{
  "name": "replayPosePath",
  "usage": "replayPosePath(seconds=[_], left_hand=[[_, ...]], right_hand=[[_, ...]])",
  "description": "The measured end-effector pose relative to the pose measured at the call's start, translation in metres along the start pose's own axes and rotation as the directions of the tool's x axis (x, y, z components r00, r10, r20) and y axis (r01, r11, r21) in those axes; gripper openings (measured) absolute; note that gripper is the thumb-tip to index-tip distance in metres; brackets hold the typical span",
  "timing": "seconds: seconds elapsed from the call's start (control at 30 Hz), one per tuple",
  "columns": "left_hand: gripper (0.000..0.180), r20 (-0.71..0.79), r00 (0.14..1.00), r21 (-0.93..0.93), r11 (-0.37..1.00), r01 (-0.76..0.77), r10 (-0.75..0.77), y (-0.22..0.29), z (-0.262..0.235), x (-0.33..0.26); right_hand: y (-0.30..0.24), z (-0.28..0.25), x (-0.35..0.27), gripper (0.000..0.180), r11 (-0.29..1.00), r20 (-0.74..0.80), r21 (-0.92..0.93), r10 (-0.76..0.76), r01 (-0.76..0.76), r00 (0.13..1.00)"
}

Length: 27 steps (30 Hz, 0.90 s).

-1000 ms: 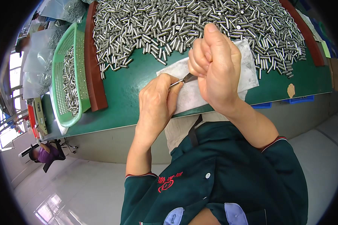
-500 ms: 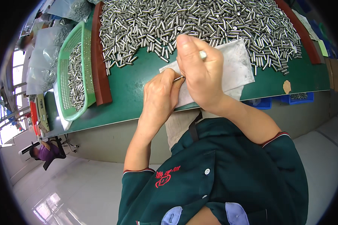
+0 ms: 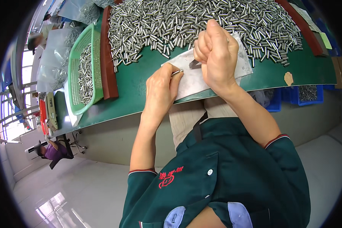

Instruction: Assembling small metal components by inserting a pin into a cylindrical part using a specialized tool.

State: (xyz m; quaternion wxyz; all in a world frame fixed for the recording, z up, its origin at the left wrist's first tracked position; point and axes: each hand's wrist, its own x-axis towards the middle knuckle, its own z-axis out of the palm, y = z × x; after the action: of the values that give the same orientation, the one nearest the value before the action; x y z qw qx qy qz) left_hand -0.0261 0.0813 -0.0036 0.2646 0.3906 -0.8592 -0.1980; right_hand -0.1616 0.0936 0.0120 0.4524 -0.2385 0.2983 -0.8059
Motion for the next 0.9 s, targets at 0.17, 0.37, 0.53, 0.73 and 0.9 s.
replayPosePath(seconds=[0.17, 0.37, 0.53, 0.73, 0.9], left_hand=[[0.010, 0.012, 1.000, 0.012, 1.000, 0.024, -0.024, 0.000, -0.002, -0.001], [0.010, 0.022, 0.999, -0.011, 0.999, 0.040, -0.040, 0.002, -0.003, 0.002], [0.009, 0.049, 0.997, -0.054, 0.997, 0.063, -0.060, 0.001, -0.007, 0.005], [0.014, 0.287, 0.933, -0.954, 0.026, 0.300, -0.216, -0.016, -0.029, 0.010], [0.014, 0.409, 0.867, -0.890, -0.335, 0.310, -0.285, -0.035, -0.032, 0.007]], right_hand=[[0.004, 0.000, 0.000, 0.040, 0.999, 0.018, 0.007, 0.036, -0.036, 0.999], [0.003, -0.003, 0.001, 0.039, 0.999, 0.043, 0.008, 0.038, -0.039, 0.998], [0.000, -0.003, 0.001, 0.038, 0.999, 0.043, 0.008, 0.053, -0.054, 0.998], [-0.002, -0.002, 0.001, 0.039, 0.996, 0.017, 0.022, 0.090, -0.091, 0.996], [0.000, -0.005, 0.000, 0.037, 0.986, 0.074, 0.114, 0.110, -0.118, 0.991]])
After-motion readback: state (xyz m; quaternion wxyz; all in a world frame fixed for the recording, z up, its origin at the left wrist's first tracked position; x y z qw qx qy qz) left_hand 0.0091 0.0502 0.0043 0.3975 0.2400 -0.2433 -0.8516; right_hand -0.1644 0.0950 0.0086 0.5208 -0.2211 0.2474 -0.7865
